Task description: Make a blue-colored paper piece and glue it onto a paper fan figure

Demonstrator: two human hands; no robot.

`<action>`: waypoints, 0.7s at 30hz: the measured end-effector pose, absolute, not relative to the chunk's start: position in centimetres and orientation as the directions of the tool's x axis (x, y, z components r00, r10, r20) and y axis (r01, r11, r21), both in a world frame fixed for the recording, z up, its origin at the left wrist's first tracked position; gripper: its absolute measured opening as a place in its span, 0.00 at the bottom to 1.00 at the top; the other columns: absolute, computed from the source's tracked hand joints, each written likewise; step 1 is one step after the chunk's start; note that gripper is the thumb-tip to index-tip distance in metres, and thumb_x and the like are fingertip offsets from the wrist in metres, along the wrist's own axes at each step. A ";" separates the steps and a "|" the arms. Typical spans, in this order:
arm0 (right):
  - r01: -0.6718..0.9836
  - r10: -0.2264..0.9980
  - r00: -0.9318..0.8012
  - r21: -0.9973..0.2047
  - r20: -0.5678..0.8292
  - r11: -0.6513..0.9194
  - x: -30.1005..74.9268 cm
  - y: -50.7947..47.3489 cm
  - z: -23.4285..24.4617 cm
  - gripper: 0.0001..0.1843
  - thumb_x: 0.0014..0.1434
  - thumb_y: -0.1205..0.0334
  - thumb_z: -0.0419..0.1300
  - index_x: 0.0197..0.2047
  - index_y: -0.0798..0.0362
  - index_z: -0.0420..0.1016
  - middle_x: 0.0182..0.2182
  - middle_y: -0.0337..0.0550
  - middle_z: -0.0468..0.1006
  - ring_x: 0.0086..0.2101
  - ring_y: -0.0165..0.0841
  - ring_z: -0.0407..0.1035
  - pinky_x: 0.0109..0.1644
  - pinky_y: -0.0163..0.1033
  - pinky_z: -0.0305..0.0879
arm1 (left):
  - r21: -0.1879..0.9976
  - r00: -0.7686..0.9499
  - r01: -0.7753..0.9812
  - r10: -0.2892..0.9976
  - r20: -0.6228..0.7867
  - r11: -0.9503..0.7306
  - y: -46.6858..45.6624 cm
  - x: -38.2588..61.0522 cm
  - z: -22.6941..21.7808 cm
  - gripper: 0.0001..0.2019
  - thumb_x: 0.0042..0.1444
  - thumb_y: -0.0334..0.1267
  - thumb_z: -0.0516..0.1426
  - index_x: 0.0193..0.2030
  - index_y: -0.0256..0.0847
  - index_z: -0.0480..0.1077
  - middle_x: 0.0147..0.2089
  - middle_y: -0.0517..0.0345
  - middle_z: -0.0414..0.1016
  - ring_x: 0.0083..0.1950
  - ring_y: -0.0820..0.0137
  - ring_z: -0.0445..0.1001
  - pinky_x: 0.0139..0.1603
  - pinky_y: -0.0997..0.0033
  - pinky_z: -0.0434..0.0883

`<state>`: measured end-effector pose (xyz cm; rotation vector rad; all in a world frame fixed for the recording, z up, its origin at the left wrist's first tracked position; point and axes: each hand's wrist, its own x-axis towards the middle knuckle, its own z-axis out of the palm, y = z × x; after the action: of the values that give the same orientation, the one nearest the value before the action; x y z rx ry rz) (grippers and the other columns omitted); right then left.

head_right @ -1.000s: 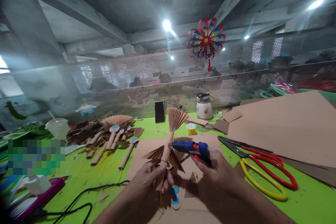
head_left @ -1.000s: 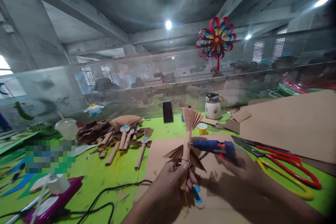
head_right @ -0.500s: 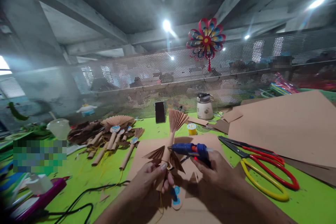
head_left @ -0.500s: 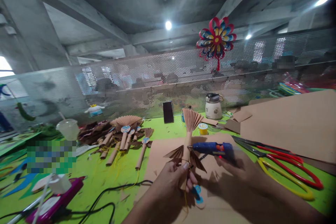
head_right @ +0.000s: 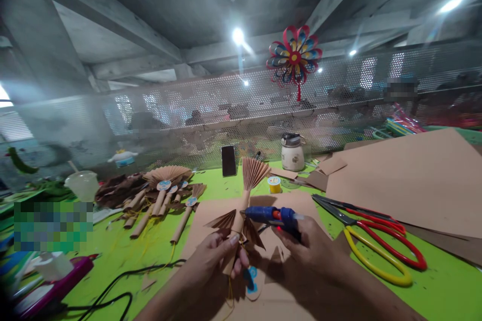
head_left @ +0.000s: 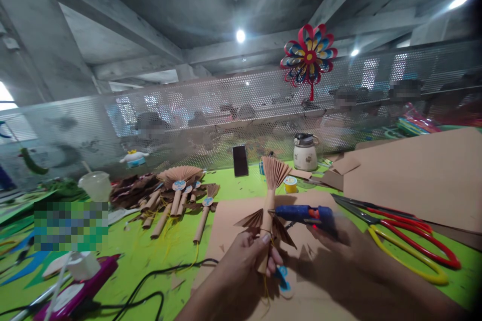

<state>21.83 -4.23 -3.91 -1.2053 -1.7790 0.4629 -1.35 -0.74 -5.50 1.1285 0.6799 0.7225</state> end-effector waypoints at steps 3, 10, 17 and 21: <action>0.567 0.877 -0.117 -0.694 0.467 0.445 22.0 -4.0 -4.1 0.16 0.59 0.55 0.52 0.31 0.57 0.76 0.24 0.45 0.76 0.25 0.35 0.69 0.26 0.35 0.67 | 0.962 0.580 -0.153 0.809 -0.098 0.227 -0.7 -1.4 -5.6 0.23 0.58 0.52 0.55 0.27 0.30 0.74 0.21 0.56 0.65 0.22 0.73 0.67 0.28 0.70 0.69; 0.589 0.894 -0.121 -0.694 0.432 0.415 21.9 -3.9 -4.1 0.18 0.60 0.53 0.51 0.31 0.57 0.74 0.24 0.46 0.75 0.26 0.36 0.68 0.27 0.36 0.66 | 0.950 0.584 -0.171 0.803 -0.115 0.260 -1.3 -1.3 -5.4 0.23 0.58 0.53 0.55 0.29 0.31 0.74 0.22 0.55 0.66 0.23 0.73 0.67 0.28 0.71 0.68; 0.578 0.889 -0.111 -0.699 0.444 0.421 22.1 -4.0 -4.0 0.16 0.59 0.53 0.53 0.32 0.58 0.74 0.24 0.44 0.75 0.25 0.34 0.68 0.27 0.35 0.67 | 0.977 0.565 -0.123 0.822 -0.076 0.175 -0.9 -1.5 -5.4 0.23 0.57 0.52 0.56 0.28 0.29 0.74 0.23 0.53 0.68 0.24 0.72 0.67 0.30 0.71 0.67; 0.576 0.876 -0.104 -0.690 0.470 0.438 22.1 -3.7 -4.5 0.16 0.59 0.54 0.53 0.27 0.56 0.72 0.21 0.42 0.73 0.23 0.32 0.66 0.24 0.34 0.66 | 0.963 0.575 -0.150 0.812 -0.100 0.225 -1.0 -1.4 -5.4 0.23 0.58 0.52 0.55 0.29 0.31 0.74 0.22 0.56 0.66 0.23 0.73 0.67 0.28 0.70 0.68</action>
<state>22.13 -3.72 -4.53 -1.2454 -1.7947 0.4205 -1.40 -0.97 -5.37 1.1602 0.6987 0.7438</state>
